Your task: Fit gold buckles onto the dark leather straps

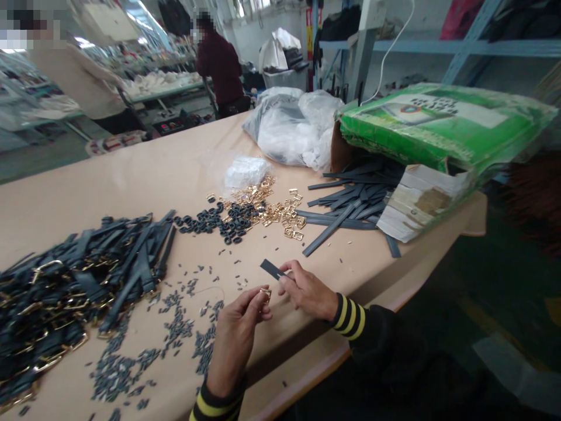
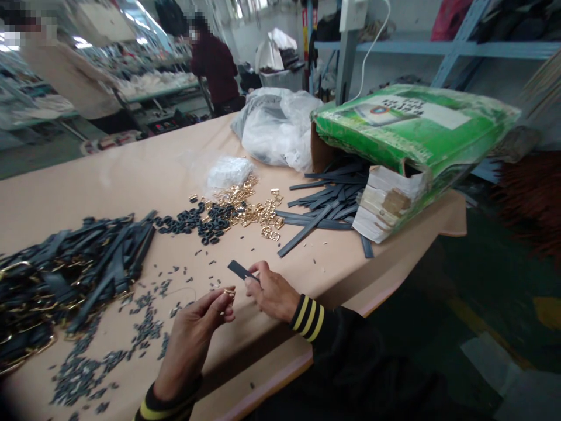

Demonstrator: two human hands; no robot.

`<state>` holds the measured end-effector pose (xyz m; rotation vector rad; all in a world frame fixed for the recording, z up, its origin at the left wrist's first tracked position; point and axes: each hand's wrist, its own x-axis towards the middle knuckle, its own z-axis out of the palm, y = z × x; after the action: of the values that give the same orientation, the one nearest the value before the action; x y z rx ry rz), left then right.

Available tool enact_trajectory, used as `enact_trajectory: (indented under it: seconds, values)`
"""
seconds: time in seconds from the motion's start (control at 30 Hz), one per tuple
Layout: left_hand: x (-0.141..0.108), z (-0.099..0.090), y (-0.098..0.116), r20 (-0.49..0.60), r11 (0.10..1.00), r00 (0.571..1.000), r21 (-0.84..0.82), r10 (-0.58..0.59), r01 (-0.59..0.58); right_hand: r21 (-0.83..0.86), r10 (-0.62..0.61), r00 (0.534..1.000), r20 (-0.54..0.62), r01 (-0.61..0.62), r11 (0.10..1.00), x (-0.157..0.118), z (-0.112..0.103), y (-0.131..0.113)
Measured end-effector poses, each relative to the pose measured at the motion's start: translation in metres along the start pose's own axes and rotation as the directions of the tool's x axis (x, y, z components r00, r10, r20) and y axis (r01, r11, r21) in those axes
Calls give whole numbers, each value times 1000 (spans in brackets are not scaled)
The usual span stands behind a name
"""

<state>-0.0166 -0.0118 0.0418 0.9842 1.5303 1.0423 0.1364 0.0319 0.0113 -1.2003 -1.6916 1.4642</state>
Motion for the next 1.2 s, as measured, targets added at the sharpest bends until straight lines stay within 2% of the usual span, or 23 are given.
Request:
enact_trajectory:
  seconds: [0.1,0.17,0.33,0.4,0.53,0.67,0.7,0.77,0.83,0.9,0.97,1.03,1.1,1.2]
  values:
    - [-3,-4,6,47,996,997,70,57,-61,8,55,991,123,-57,998,-1,-4,3]
    - [-4,-5,10,46,991,996,104,79,-84,87,20,976,216,-40,995,-4,-4,4]
    - [-3,-10,12,-99,992,992,110,76,-65,389,-84,931,356,-66,919,-10,-9,7]
    - [-1,-13,11,-98,998,994,47,47,-42,453,-109,916,387,-86,887,-11,-13,7]
    - [0,-16,11,17,967,995,-234,-97,98,531,-164,888,429,-101,842,-12,-21,6]
    - [-3,-9,11,187,863,954,-412,-235,293,523,-214,847,487,-87,848,-11,-22,3]
    - [-5,-5,10,228,841,940,-429,-254,331,519,-221,847,484,-75,851,-11,-20,2]
    - [-7,4,5,286,815,922,-446,-262,370,492,-216,883,416,-19,870,-12,-15,-2]
    - [-8,13,0,274,822,934,-459,-230,337,417,-189,937,293,53,907,-14,-9,-6]
    - [-9,20,-5,220,841,959,-471,-178,265,319,-156,970,185,91,944,-17,-3,-10]
    - [-8,24,-9,176,864,976,-465,-125,195,275,-143,982,127,104,956,-20,0,-13]
    - [-7,23,-12,178,896,981,-419,-75,145,272,-154,983,102,122,955,-21,1,-13]
    - [-7,19,-13,184,940,982,-330,-29,89,260,-176,980,94,146,954,-21,1,-13]
    - [-10,13,-12,126,990,992,-138,7,11,146,-224,971,88,209,967,-21,-2,-14]
